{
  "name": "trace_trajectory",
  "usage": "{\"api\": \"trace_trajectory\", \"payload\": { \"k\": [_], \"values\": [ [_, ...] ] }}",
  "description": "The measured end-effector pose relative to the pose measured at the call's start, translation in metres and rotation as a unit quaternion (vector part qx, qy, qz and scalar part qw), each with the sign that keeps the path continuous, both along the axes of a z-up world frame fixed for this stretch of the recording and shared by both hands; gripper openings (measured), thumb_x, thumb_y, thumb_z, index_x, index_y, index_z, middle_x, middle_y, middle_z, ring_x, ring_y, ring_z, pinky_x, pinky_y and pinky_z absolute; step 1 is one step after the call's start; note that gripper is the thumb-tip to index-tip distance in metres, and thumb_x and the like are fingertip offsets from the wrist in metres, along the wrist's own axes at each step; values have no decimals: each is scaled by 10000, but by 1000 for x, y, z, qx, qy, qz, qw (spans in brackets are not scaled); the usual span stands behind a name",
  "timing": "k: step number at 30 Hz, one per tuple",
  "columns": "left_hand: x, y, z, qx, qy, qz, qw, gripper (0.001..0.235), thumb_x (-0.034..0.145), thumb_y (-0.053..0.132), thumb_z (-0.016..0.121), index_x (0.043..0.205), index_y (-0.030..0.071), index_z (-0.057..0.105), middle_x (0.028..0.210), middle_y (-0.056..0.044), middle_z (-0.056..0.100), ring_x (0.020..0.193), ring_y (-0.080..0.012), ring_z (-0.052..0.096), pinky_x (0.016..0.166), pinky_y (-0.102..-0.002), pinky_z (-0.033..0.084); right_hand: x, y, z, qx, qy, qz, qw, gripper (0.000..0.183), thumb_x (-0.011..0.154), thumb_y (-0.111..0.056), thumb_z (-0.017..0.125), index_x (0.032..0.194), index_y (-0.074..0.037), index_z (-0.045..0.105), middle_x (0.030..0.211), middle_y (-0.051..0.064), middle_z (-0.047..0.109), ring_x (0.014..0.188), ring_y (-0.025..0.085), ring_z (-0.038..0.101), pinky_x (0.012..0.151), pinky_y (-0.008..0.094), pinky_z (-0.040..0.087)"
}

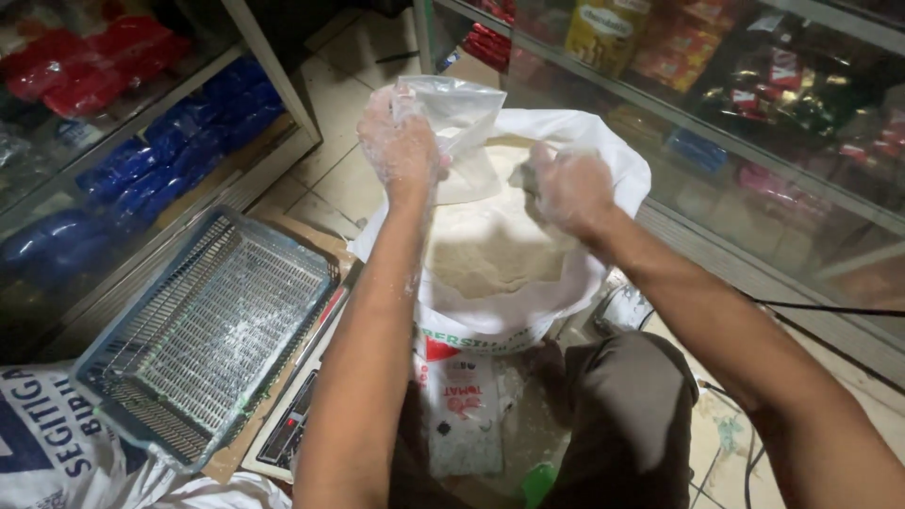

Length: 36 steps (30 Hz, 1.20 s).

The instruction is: Portioning and packaging flour from large sacks into smaller bags using a scoop and a digital scale.

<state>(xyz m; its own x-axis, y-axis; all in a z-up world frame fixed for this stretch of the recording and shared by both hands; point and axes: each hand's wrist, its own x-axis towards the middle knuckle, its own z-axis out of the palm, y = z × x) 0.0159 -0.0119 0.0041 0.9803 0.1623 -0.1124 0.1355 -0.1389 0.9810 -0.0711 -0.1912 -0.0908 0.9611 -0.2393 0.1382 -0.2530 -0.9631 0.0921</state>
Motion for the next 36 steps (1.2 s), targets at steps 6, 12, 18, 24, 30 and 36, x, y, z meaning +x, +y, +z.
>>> {"api": "trace_trajectory", "payload": {
  "k": [6,12,18,24,30,36],
  "values": [
    [3,-6,-5,-71,-27,32,997,338,989,306,451,1086,54,653,878,-123,679,526,-215,679,267,-315,580,-44,40,6,-71,-181,236,952,289,1149,-363,475,1048,-97,525,616,-31,430,377,96,290,243,303,249],
    [0,-8,-13,-75,-21,14,997,295,1015,254,439,981,29,626,747,-88,603,502,-160,604,277,-311,576,-38,16,17,-22,-222,291,930,418,1109,-490,425,1016,-102,549,665,-18,515,413,132,470,249,341,340],
    [-7,1,4,-14,6,-35,999,247,1032,239,512,1037,58,680,847,-96,703,591,-228,730,340,-348,637,-23,21,53,206,147,-81,964,496,735,-183,578,1229,-147,592,1062,186,694,967,388,676,725,461,568],
    [10,6,-11,151,-51,-107,981,280,1032,200,481,844,95,660,685,-36,686,496,-186,728,433,-277,595,-23,44,57,355,149,-112,916,182,715,-96,483,889,-147,508,815,66,541,771,228,494,578,373,364],
    [5,13,-2,109,-13,-112,988,403,791,-46,457,959,149,767,778,-67,763,470,-230,738,358,-327,614,-22,64,72,481,106,-169,853,231,652,3,433,783,-147,317,614,98,398,429,200,399,354,333,258],
    [2,6,-1,87,-27,-122,988,199,942,121,552,845,87,722,626,-50,676,415,-200,688,328,-324,583,-10,91,63,508,160,-130,836,331,736,66,338,949,-59,558,722,60,548,529,173,506,355,298,363]
  ]
}}
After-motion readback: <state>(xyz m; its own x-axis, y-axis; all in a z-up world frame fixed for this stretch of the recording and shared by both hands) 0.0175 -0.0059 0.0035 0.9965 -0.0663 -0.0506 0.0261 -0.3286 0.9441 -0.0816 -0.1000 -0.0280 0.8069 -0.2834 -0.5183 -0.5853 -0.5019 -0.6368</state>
